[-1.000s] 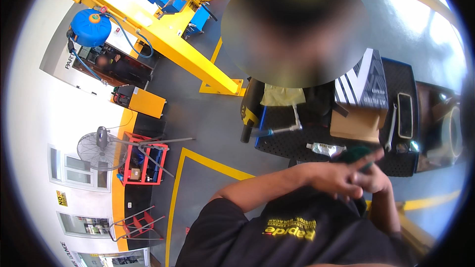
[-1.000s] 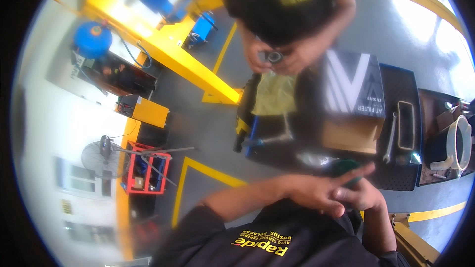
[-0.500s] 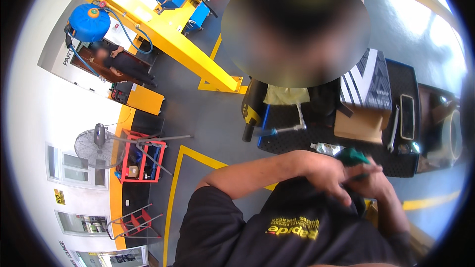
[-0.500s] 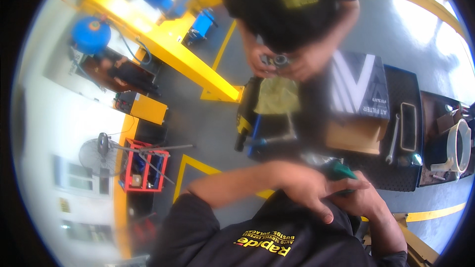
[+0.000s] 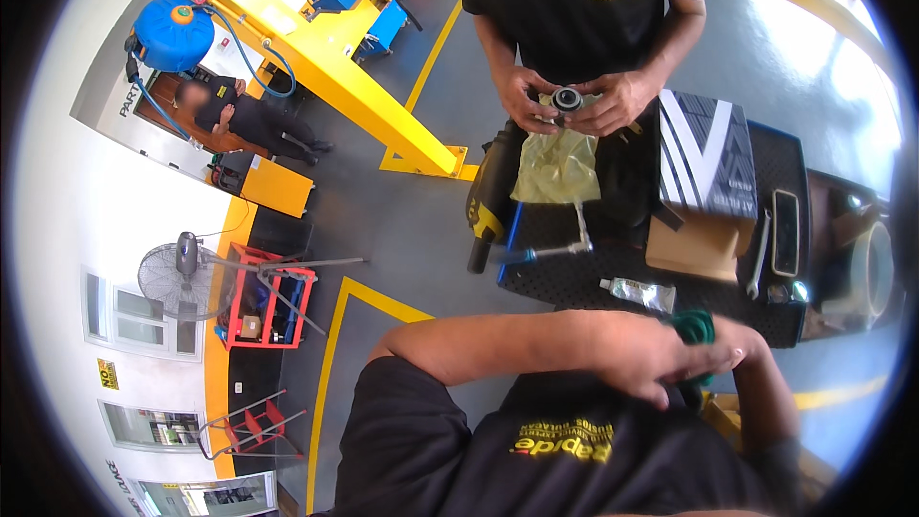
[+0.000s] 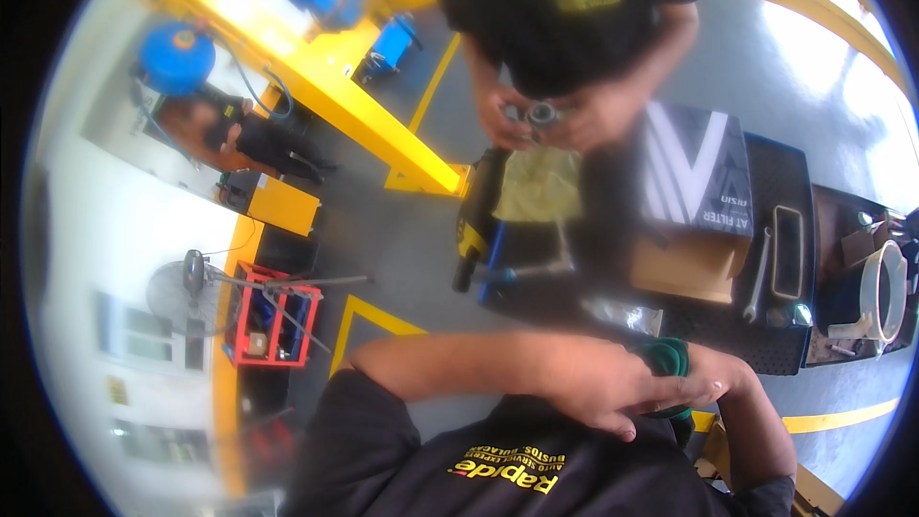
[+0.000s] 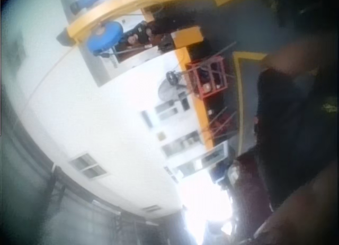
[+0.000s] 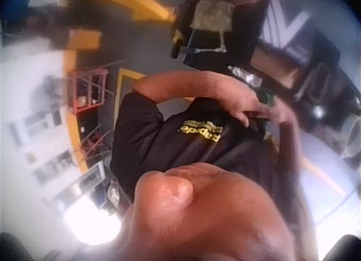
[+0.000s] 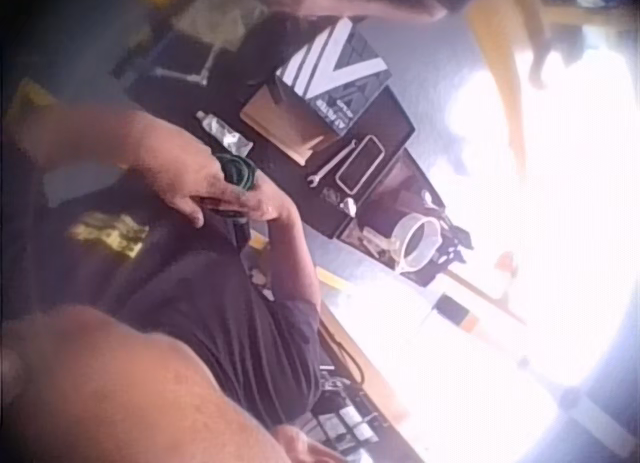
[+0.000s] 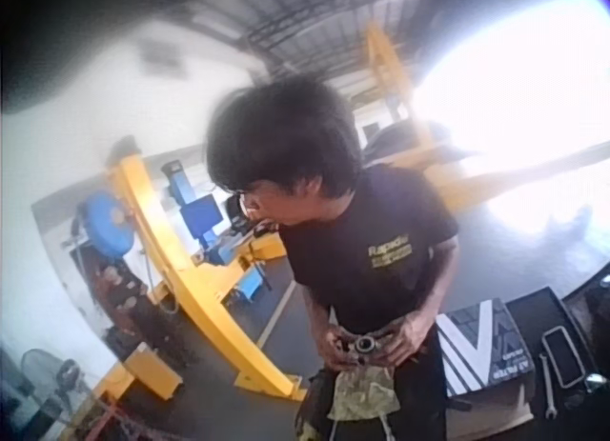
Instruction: The person uses a long metal rod and a green cloth to clean a small cylindrical car part, repeatedly inserting the rod into the part and wiping it. The person then walks to a workbench, continues wiping the part, and applies a substance from a small tube to the part's rim.
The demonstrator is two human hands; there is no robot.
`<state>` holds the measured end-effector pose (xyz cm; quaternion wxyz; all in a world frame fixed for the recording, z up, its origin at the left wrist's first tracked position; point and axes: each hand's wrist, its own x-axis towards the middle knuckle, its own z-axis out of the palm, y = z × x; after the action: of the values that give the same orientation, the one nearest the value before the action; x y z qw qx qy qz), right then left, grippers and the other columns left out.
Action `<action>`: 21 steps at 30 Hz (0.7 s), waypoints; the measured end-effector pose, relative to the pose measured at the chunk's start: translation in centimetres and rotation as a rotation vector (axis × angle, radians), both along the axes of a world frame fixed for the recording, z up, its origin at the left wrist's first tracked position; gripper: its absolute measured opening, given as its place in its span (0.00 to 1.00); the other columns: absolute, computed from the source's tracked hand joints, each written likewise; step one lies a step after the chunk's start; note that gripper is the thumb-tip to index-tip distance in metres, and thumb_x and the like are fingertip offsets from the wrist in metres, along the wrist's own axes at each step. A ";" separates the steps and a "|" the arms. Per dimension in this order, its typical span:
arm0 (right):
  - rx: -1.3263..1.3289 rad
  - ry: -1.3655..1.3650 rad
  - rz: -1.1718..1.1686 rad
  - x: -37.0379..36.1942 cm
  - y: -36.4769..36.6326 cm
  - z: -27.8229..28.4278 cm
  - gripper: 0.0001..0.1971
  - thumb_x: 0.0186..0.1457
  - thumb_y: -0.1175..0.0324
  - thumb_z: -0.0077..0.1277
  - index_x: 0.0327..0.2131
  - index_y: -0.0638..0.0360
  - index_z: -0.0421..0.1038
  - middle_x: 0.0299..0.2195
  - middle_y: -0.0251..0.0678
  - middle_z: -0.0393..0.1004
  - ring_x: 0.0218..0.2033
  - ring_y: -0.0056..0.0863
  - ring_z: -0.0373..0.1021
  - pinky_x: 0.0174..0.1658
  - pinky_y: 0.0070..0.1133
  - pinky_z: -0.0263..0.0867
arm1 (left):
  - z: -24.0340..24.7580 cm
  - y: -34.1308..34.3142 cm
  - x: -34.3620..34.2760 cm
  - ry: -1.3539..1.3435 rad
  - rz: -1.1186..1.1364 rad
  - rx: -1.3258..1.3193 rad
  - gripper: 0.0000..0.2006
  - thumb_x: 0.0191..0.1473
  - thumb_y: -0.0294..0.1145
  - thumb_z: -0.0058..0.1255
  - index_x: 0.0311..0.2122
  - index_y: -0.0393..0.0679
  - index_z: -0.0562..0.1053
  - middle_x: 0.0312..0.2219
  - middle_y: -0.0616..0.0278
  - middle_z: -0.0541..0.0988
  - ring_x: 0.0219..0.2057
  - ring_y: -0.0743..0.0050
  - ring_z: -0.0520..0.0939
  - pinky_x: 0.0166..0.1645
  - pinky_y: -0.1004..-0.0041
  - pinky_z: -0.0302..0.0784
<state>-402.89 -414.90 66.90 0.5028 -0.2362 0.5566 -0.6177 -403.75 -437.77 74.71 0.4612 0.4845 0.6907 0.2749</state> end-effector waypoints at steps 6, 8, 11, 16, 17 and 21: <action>-0.103 -0.320 0.079 0.4 1.4 -2.3 0.29 0.46 0.61 0.74 0.48 0.69 0.76 0.44 0.42 0.82 0.46 0.29 0.79 0.52 0.27 0.74 | 0.1 -0.2 0.0 0.052 -0.093 0.019 0.48 0.57 0.39 0.62 0.76 0.65 0.44 0.45 0.55 0.82 0.46 0.46 0.84 0.53 0.56 0.78; -0.138 -0.389 0.057 0.7 1.4 -2.7 0.30 0.46 0.62 0.74 0.50 0.69 0.75 0.45 0.43 0.82 0.47 0.29 0.79 0.52 0.28 0.74 | 0.0 -0.4 0.2 0.030 -0.087 0.024 0.48 0.57 0.39 0.62 0.76 0.66 0.45 0.46 0.55 0.82 0.47 0.47 0.83 0.54 0.56 0.78; -0.156 -0.402 0.029 1.3 1.4 -3.0 0.30 0.48 0.64 0.73 0.52 0.70 0.73 0.45 0.44 0.82 0.47 0.29 0.78 0.52 0.28 0.74 | 0.1 -0.5 0.3 -0.026 -0.073 0.019 0.46 0.57 0.38 0.62 0.75 0.63 0.48 0.48 0.54 0.81 0.49 0.47 0.83 0.55 0.57 0.77; -0.002 0.029 0.072 0.5 4.0 -1.4 0.21 0.54 0.72 0.67 0.50 0.67 0.76 0.43 0.42 0.82 0.42 0.26 0.78 0.47 0.26 0.75 | -0.2 -4.1 -1.4 -0.031 0.163 0.362 0.36 0.58 0.38 0.61 0.70 0.49 0.62 0.63 0.49 0.71 0.61 0.47 0.75 0.64 0.62 0.70; -0.015 0.071 -0.014 0.4 5.8 -2.9 0.19 0.55 0.71 0.66 0.49 0.67 0.76 0.43 0.41 0.82 0.42 0.25 0.77 0.46 0.25 0.74 | 0.4 -5.8 -3.1 -0.023 0.268 0.364 0.35 0.59 0.38 0.61 0.69 0.48 0.63 0.67 0.52 0.68 0.65 0.52 0.72 0.65 0.62 0.70; 0.026 -0.205 -0.385 1.3 5.6 -1.0 0.19 0.59 0.65 0.63 0.50 0.66 0.76 0.46 0.40 0.80 0.47 0.25 0.75 0.48 0.26 0.73 | -1.1 -7.0 -1.7 -0.435 0.455 0.408 0.44 0.59 0.44 0.63 0.75 0.55 0.50 0.74 0.58 0.51 0.67 0.55 0.69 0.61 0.55 0.75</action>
<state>-401.57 -409.26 65.87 0.4324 -0.0551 0.5453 -0.7160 -405.43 -444.81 73.58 0.4183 0.3309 0.5975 0.5987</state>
